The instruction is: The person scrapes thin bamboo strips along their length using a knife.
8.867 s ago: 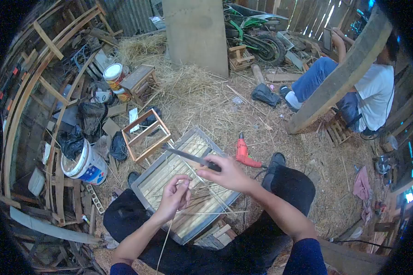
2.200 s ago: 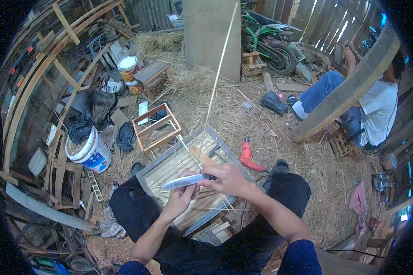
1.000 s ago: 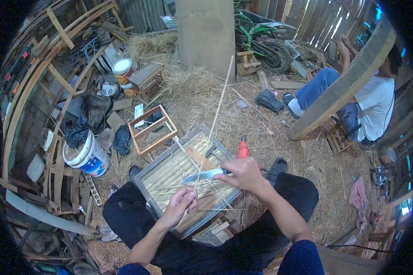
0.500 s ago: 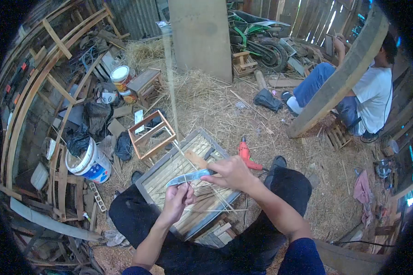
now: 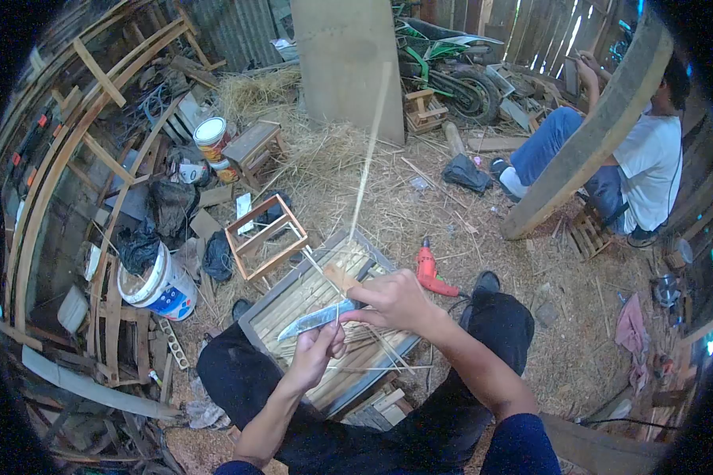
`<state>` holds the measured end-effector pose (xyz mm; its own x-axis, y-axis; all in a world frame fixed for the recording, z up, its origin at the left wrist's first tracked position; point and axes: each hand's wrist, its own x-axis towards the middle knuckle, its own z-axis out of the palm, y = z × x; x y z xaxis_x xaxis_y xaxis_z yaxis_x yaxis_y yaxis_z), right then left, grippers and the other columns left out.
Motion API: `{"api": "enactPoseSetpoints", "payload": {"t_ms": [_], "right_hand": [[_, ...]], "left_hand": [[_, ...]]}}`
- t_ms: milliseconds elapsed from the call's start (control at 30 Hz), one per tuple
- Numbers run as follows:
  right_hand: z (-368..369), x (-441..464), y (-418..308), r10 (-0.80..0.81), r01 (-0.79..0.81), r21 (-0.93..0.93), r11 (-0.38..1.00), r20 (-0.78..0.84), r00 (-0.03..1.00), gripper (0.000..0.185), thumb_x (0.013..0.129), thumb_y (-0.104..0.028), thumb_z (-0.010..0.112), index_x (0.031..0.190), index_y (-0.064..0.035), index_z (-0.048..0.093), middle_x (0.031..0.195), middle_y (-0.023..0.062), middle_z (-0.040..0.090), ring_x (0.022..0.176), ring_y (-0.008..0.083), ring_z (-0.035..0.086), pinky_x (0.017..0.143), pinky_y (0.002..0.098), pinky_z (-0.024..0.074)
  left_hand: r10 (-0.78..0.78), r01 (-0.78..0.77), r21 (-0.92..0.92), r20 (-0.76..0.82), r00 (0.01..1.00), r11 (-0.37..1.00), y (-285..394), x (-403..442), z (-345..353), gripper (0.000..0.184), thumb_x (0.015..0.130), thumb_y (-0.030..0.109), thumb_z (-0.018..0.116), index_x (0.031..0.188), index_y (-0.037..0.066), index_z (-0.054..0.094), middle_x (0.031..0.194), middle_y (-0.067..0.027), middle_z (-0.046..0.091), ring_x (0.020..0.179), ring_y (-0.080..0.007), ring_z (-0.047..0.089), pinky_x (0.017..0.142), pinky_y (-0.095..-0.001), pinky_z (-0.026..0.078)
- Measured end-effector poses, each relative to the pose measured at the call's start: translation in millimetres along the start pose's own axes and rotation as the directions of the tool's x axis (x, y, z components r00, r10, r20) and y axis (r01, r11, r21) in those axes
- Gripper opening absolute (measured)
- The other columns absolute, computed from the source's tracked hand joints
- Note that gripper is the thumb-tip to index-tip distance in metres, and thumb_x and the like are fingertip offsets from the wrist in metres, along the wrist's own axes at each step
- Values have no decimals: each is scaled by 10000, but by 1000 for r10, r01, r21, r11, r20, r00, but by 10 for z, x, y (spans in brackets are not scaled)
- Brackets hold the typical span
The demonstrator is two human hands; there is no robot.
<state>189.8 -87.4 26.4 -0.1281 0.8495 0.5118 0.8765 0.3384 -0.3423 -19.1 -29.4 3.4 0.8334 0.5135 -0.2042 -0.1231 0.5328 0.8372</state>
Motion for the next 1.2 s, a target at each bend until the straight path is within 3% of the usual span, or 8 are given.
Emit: {"api": "enactPoseSetpoints", "payload": {"t_ms": [200,333,433,467,767,933,1200], "right_hand": [[-13,-63,45,34,-35,-9,999,-43,998,354,741,-429,771,822,-110,641,585,20,552,522,202,590,485,343,434],[-163,-146,233,116,-132,-108,985,-144,983,350,755,-446,757,764,-113,649,559,30,552,500,200,594,452,344,423],[-222,-231,252,162,-182,-135,974,-145,976,344,752,-434,764,804,-106,673,562,32,561,493,206,593,450,348,424],[-224,-266,259,163,-176,-132,976,-102,981,327,739,-371,780,806,-89,629,569,53,537,499,243,581,481,353,436],[-93,-319,201,167,-169,-126,978,-27,986,387,816,-482,707,770,-106,627,557,38,563,478,229,577,451,355,425],[-28,-233,124,133,-131,-62,989,26,991,369,821,-465,715,782,-110,625,558,43,552,480,239,572,450,362,418],[134,-51,55,116,-116,13,993,19,993,363,841,-454,705,809,-100,634,523,62,538,477,244,580,452,370,415]], "left_hand": [[-94,95,61,-19,995,994,143,-93,26,83,1047,179,451,1061,101,425,712,21,390,588,-64,329,535,-247,309],[-43,42,-49,-10,999,998,144,-194,17,148,1031,194,485,1105,67,461,682,33,357,578,-65,282,516,-245,257],[-90,90,-53,3,996,995,119,-236,-41,147,1032,195,485,1101,70,451,692,30,366,578,-64,284,516,-244,262],[-116,117,-67,14,993,991,97,-255,-55,150,1032,200,488,1098,71,449,696,29,371,578,-65,285,517,-244,266],[-201,204,60,-45,978,977,8,-223,-44,197,1049,260,444,1137,84,452,727,-2,441,570,-67,341,513,-231,293],[-88,92,55,-71,994,994,8,-113,-71,248,1056,260,404,1189,56,452,750,-47,502,473,-72,333,450,-239,323],[-15,1,-92,-152,988,996,37,-47,-38,234,1058,266,414,1128,49,466,704,-15,450,469,-60,330,424,-234,283]]}}
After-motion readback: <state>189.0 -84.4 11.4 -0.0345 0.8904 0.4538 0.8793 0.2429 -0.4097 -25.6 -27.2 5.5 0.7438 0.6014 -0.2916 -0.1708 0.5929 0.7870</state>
